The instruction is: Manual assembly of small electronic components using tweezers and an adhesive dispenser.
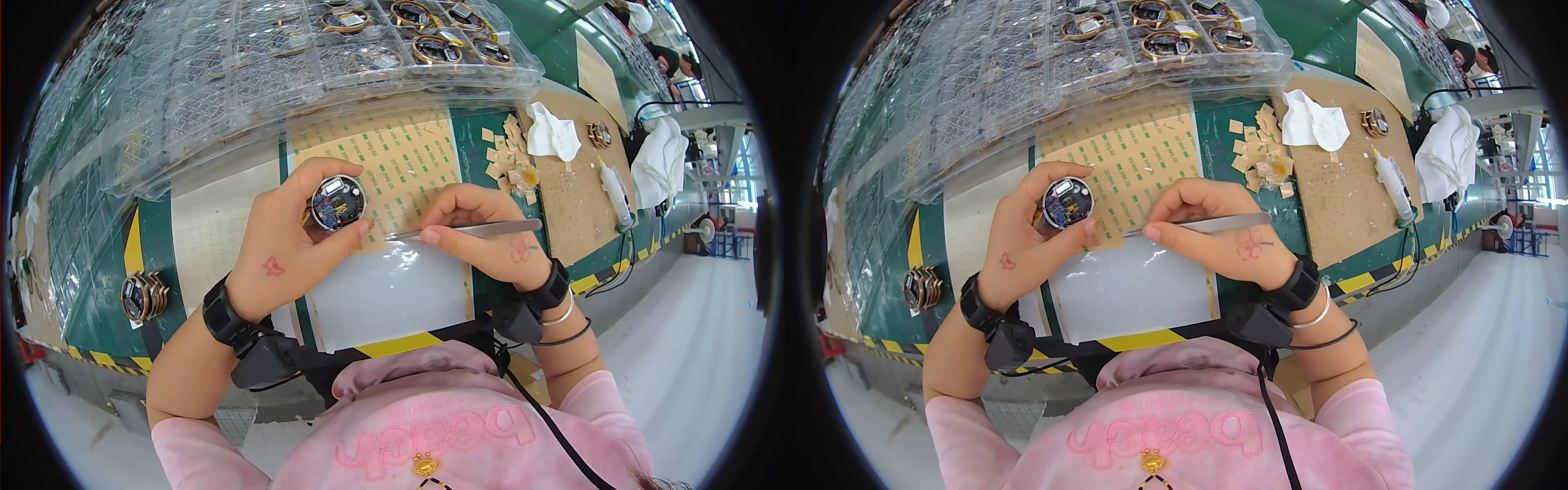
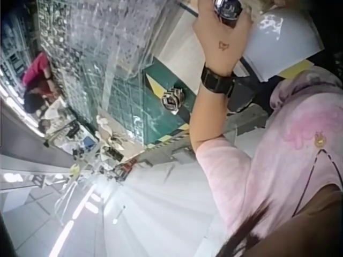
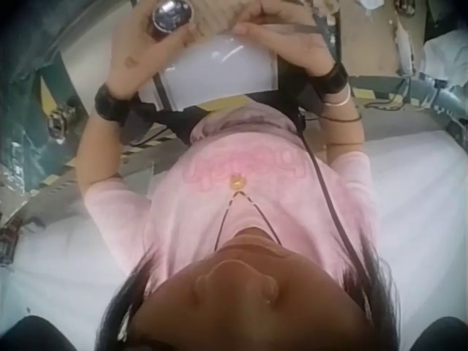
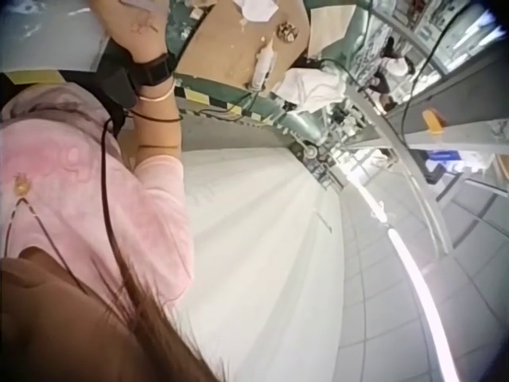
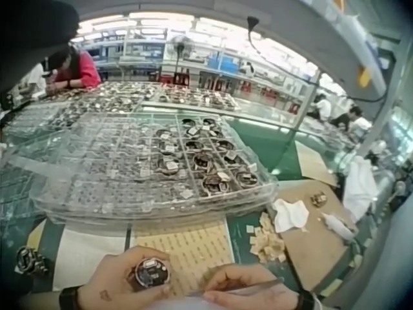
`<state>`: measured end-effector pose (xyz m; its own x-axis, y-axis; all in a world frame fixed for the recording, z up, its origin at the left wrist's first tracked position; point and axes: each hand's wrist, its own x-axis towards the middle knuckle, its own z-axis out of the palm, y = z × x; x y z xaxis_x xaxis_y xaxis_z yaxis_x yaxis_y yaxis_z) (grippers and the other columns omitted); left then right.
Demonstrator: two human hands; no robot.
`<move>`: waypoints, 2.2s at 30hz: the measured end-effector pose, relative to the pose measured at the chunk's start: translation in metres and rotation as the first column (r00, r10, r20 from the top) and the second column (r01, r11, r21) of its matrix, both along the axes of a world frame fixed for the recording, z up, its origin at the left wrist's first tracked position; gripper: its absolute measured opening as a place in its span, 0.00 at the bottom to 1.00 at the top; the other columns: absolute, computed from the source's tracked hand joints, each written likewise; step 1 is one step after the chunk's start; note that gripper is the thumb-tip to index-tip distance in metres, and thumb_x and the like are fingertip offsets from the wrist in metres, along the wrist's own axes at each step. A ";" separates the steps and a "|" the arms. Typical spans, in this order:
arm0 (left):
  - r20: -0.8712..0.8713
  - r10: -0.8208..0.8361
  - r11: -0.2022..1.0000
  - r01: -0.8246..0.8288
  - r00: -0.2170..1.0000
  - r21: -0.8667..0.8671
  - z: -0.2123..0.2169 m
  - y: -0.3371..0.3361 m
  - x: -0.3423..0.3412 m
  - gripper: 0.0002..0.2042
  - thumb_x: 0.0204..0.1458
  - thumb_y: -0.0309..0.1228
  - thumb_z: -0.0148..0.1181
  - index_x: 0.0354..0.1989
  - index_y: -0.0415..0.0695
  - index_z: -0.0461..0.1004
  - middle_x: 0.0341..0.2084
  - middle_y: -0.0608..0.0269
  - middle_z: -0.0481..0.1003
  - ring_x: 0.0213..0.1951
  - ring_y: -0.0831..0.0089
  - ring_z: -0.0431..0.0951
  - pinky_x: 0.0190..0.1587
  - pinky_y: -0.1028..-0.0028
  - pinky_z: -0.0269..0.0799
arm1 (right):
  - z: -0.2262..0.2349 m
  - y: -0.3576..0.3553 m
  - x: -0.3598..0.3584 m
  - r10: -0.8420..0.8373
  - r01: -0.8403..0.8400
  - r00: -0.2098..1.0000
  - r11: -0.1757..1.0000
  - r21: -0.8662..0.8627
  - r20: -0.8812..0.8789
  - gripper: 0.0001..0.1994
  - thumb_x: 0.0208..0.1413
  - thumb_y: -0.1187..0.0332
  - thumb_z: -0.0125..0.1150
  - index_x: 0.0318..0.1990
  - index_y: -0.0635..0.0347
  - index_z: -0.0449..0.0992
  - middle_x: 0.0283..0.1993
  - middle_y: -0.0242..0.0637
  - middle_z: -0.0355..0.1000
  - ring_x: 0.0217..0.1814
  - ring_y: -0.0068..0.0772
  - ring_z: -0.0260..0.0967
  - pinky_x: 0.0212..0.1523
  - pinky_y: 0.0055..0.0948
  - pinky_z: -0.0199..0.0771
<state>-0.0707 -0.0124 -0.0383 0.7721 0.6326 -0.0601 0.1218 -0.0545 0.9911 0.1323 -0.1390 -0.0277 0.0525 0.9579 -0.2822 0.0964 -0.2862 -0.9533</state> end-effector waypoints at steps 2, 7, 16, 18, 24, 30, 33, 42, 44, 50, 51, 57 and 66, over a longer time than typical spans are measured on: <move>0.005 0.000 1.000 0.000 1.000 -0.006 -0.001 0.000 0.000 0.19 0.46 0.22 0.63 0.48 0.39 0.68 0.30 0.67 0.72 0.33 0.85 0.72 0.33 0.82 0.72 | 0.005 -0.002 -0.003 -0.026 0.027 1.000 0.999 -0.035 0.012 0.07 0.51 0.73 0.64 0.35 0.64 0.72 0.35 0.30 0.73 0.38 0.17 0.70 0.40 0.17 0.70; -0.009 0.009 1.000 -0.009 1.000 0.000 -0.002 0.000 0.000 0.19 0.46 0.22 0.63 0.48 0.39 0.67 0.29 0.67 0.72 0.32 0.85 0.72 0.32 0.82 0.72 | 0.010 -0.003 -0.012 -0.048 0.052 0.997 0.996 -0.067 0.059 0.08 0.51 0.73 0.64 0.36 0.64 0.72 0.35 0.31 0.73 0.39 0.18 0.71 0.42 0.18 0.70; -0.047 -0.006 1.000 0.006 0.999 -0.004 -0.001 0.000 0.001 0.21 0.45 0.20 0.62 0.49 0.40 0.67 0.31 0.68 0.71 0.34 0.84 0.72 0.34 0.82 0.72 | 0.005 -0.003 -0.011 -0.055 0.057 0.997 0.997 -0.047 0.054 0.08 0.50 0.74 0.65 0.36 0.65 0.73 0.36 0.32 0.74 0.39 0.18 0.71 0.42 0.18 0.71; -0.029 0.026 0.999 -0.025 0.999 0.021 -0.002 -0.001 0.002 0.20 0.45 0.22 0.64 0.48 0.40 0.68 0.30 0.65 0.73 0.33 0.84 0.73 0.32 0.81 0.73 | 0.005 -0.003 -0.010 -0.066 0.069 0.997 0.995 -0.066 0.043 0.07 0.50 0.74 0.65 0.35 0.65 0.73 0.35 0.32 0.74 0.39 0.18 0.71 0.42 0.19 0.71; -0.055 -0.002 0.999 0.004 0.999 0.033 -0.001 0.000 0.001 0.21 0.45 0.19 0.62 0.50 0.40 0.67 0.31 0.69 0.70 0.34 0.85 0.72 0.34 0.83 0.71 | 0.007 -0.002 -0.011 -0.077 0.079 0.997 0.994 -0.073 0.032 0.06 0.50 0.75 0.65 0.34 0.65 0.74 0.35 0.32 0.74 0.39 0.18 0.71 0.42 0.19 0.71; -0.059 0.006 1.000 -0.005 0.998 0.023 -0.001 0.001 0.003 0.21 0.45 0.19 0.62 0.50 0.40 0.67 0.31 0.69 0.71 0.35 0.85 0.72 0.35 0.83 0.71 | 0.006 -0.004 -0.012 -0.091 0.091 0.996 0.996 -0.017 0.006 0.05 0.48 0.76 0.66 0.32 0.66 0.76 0.35 0.37 0.76 0.38 0.22 0.73 0.41 0.21 0.72; -0.071 -0.004 0.999 0.006 0.997 0.037 0.000 0.001 0.002 0.21 0.45 0.19 0.62 0.50 0.40 0.67 0.31 0.69 0.71 0.35 0.85 0.72 0.35 0.82 0.71 | 0.004 -0.007 -0.008 -0.042 0.043 0.999 0.996 0.079 -0.022 0.05 0.48 0.77 0.66 0.32 0.66 0.76 0.35 0.39 0.76 0.38 0.25 0.74 0.41 0.22 0.73; 0.015 -0.092 0.996 0.092 0.996 -0.015 -0.002 0.004 0.001 0.21 0.45 0.19 0.62 0.50 0.40 0.69 0.34 0.63 0.75 0.35 0.83 0.75 0.35 0.80 0.75 | 0.027 0.008 0.000 -0.167 0.182 0.961 0.982 0.054 -0.219 0.05 0.49 0.76 0.64 0.33 0.66 0.76 0.34 0.42 0.76 0.35 0.29 0.76 0.38 0.24 0.76; 0.007 -0.102 0.995 0.102 0.995 -0.013 0.000 0.004 0.001 0.21 0.45 0.19 0.62 0.50 0.40 0.69 0.34 0.63 0.75 0.35 0.83 0.75 0.35 0.80 0.75 | 0.028 0.013 -0.004 -0.188 0.197 0.965 0.980 0.033 -0.185 0.05 0.49 0.75 0.64 0.33 0.67 0.76 0.34 0.42 0.76 0.35 0.28 0.76 0.38 0.23 0.76; -0.007 -0.108 0.994 0.108 0.994 -0.022 -0.003 0.005 0.001 0.20 0.44 0.18 0.61 0.49 0.40 0.70 0.35 0.63 0.76 0.35 0.83 0.76 0.35 0.81 0.75 | 0.015 0.022 -0.017 -0.218 0.224 0.968 0.974 0.034 -0.122 0.07 0.51 0.72 0.64 0.34 0.67 0.76 0.33 0.40 0.76 0.34 0.26 0.75 0.38 0.22 0.76; -0.009 -0.108 0.994 0.108 0.994 -0.024 -0.003 0.005 0.001 0.20 0.44 0.18 0.61 0.49 0.40 0.70 0.35 0.63 0.76 0.35 0.83 0.76 0.35 0.81 0.75 | 0.013 0.022 -0.018 -0.226 0.232 0.966 0.972 0.033 -0.124 0.07 0.51 0.72 0.64 0.34 0.67 0.76 0.33 0.39 0.76 0.34 0.25 0.75 0.38 0.22 0.75; -0.012 -0.086 0.996 0.086 0.996 -0.009 -0.003 0.004 0.001 0.20 0.44 0.18 0.61 0.49 0.40 0.70 0.35 0.63 0.76 0.35 0.82 0.76 0.35 0.81 0.75 | 0.009 0.024 -0.017 -0.209 0.213 0.966 0.977 0.014 -0.151 0.07 0.51 0.71 0.64 0.35 0.67 0.76 0.32 0.39 0.76 0.34 0.25 0.75 0.38 0.22 0.75; -0.041 -0.077 0.997 0.078 0.996 0.020 -0.006 0.004 0.001 0.20 0.43 0.19 0.62 0.49 0.40 0.71 0.35 0.61 0.76 0.34 0.81 0.77 0.34 0.80 0.74 | 0.006 0.024 -0.018 -0.184 0.185 0.982 0.982 0.040 -0.030 0.07 0.51 0.72 0.65 0.35 0.66 0.77 0.33 0.37 0.76 0.35 0.22 0.73 0.37 0.22 0.75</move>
<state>-0.0699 -0.0087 -0.0442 0.8160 0.5726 -0.0785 0.1556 -0.0869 0.9840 0.1139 -0.1153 -0.0222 0.2225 0.9436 -0.2452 0.0206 -0.2559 -0.9665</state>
